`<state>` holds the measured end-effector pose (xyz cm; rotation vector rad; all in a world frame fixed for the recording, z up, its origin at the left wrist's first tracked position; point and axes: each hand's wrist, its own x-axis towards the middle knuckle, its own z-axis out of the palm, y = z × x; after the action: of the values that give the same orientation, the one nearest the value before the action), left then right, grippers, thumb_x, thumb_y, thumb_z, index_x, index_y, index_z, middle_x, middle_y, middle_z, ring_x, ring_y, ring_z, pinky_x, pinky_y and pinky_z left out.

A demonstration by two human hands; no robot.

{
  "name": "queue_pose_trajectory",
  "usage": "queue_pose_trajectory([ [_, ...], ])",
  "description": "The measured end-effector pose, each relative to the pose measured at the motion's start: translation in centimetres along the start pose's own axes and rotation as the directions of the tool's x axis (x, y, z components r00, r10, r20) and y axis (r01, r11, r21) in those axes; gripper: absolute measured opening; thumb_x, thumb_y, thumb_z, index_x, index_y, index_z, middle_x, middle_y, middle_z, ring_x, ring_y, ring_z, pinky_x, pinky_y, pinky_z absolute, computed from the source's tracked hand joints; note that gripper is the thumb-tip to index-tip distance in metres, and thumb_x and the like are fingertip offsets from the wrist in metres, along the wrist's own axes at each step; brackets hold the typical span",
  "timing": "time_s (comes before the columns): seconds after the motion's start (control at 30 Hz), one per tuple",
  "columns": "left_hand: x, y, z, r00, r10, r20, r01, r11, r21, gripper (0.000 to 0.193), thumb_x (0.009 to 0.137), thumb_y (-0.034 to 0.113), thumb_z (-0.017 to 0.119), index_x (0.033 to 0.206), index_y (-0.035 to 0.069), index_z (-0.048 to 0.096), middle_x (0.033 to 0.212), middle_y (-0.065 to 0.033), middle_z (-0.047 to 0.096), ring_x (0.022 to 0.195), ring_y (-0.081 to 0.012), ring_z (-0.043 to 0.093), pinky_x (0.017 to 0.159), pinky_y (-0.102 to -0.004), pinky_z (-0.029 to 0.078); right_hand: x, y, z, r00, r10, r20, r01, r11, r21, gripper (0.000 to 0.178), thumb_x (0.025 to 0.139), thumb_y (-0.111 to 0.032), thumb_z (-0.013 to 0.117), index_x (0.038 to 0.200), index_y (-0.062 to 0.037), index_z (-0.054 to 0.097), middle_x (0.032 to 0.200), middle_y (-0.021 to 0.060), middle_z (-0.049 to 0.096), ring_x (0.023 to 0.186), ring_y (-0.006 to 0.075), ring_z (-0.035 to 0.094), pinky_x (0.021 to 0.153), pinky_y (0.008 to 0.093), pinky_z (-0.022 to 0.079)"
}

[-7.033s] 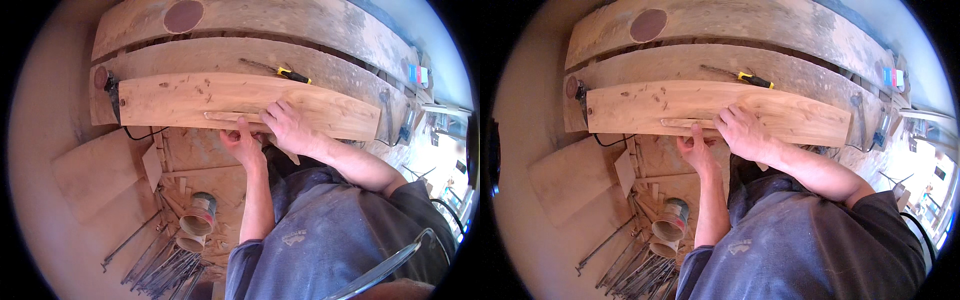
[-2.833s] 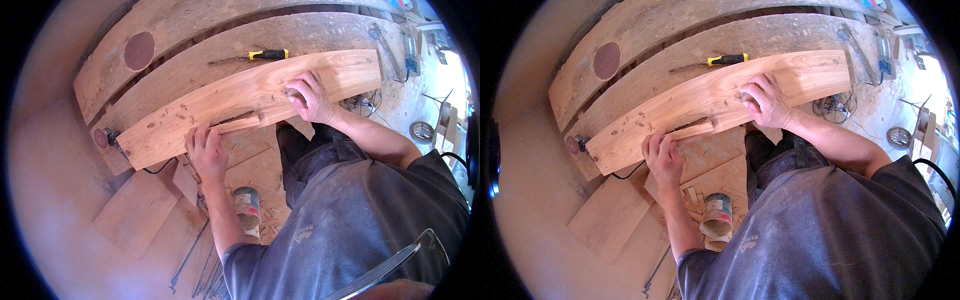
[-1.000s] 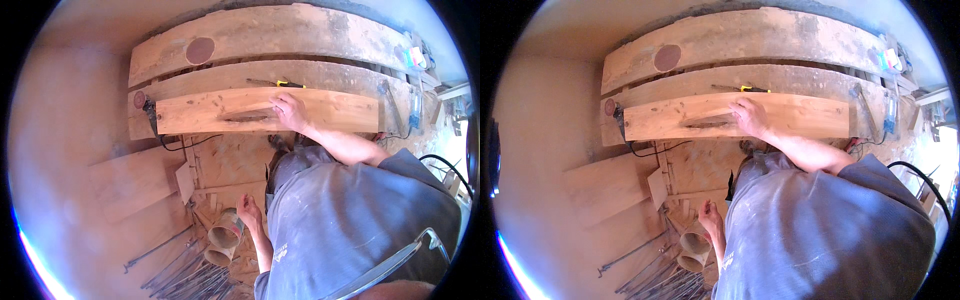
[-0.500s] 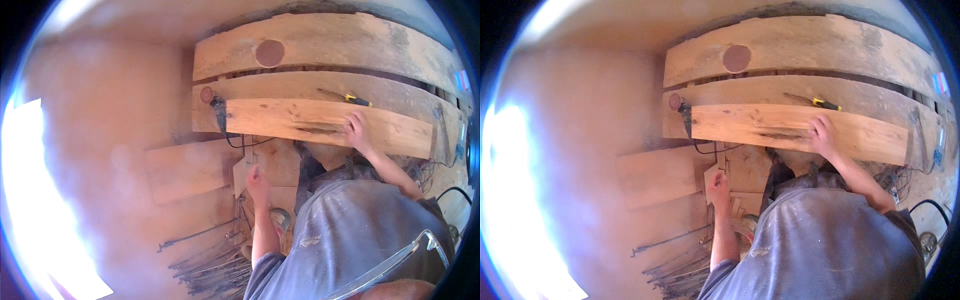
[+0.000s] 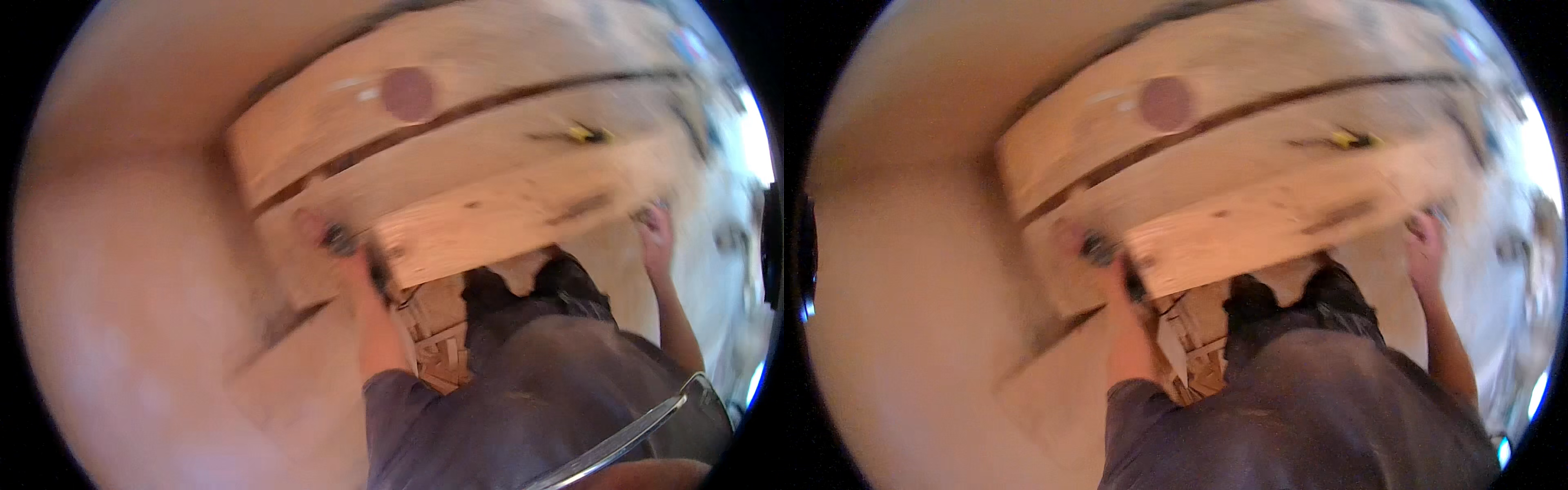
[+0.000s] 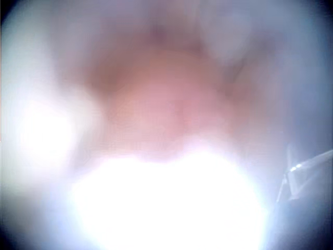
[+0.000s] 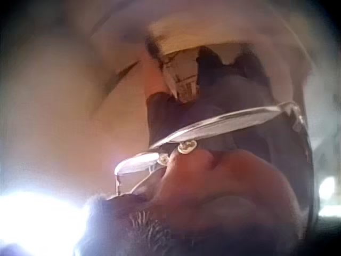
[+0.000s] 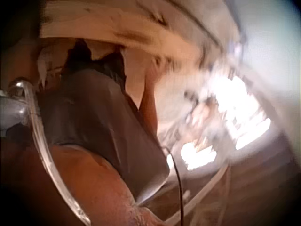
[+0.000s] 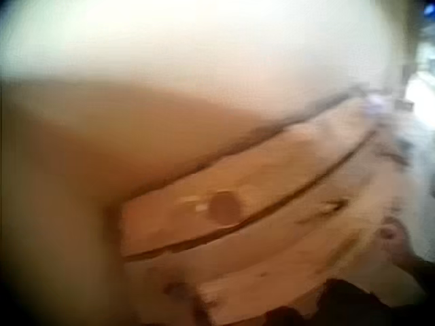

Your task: The person uses a hammer and chisel to carve a groove into a large wooden plank. They then use an angle grinder to smooth the carved area and remove a small piece of wood.

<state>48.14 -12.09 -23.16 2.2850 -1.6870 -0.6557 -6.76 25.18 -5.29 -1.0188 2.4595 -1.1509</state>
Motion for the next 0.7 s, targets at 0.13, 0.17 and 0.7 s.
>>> queue_pose_trajectory([
  [0.13,-1.3,4.4,-0.9,0.965,0.185,0.183,-0.106,0.921,-0.375,0.048,0.080,0.016,0.080,0.119,-0.007,0.065,0.118,-0.0173,0.071,0.106,-0.0297,0.066,0.095,-0.0415,0.051,-8.2,-4.4,-1.5,0.975,0.196,0.100,-0.167,0.955,-0.245,0.028,0.081,0.001,0.062,0.109,-0.0010,0.066,0.099,0.0150,0.062,0.089,0.0303,0.062,0.080,0.0399,0.051],
  [0.17,-2.5,4.5,-2.0,0.952,-0.022,0.307,0.194,0.817,-0.543,0.043,0.080,0.008,0.076,0.119,-0.007,0.065,0.117,-0.0151,0.071,0.106,-0.0275,0.066,0.093,-0.0405,0.052,-9.7,-4.8,-1.6,0.960,0.220,0.170,-0.181,0.958,-0.220,0.028,0.081,0.001,0.062,0.109,-0.0015,0.066,0.099,0.0157,0.062,0.089,0.0327,0.062,0.080,0.0405,0.051],
  [0.7,-28.0,15.5,-10.1,0.629,0.506,0.590,0.436,0.398,-0.807,0.057,0.069,0.030,0.071,0.115,-0.001,0.059,0.106,-0.0212,0.068,0.097,-0.0387,0.066,0.089,-0.0539,0.054,-15.6,-8.9,1.6,0.782,-0.114,0.612,-0.256,0.838,0.482,0.060,0.084,-0.034,0.077,0.129,0.0029,0.062,0.119,0.0225,0.068,0.114,0.0333,0.064,0.096,0.0415,0.051],
])
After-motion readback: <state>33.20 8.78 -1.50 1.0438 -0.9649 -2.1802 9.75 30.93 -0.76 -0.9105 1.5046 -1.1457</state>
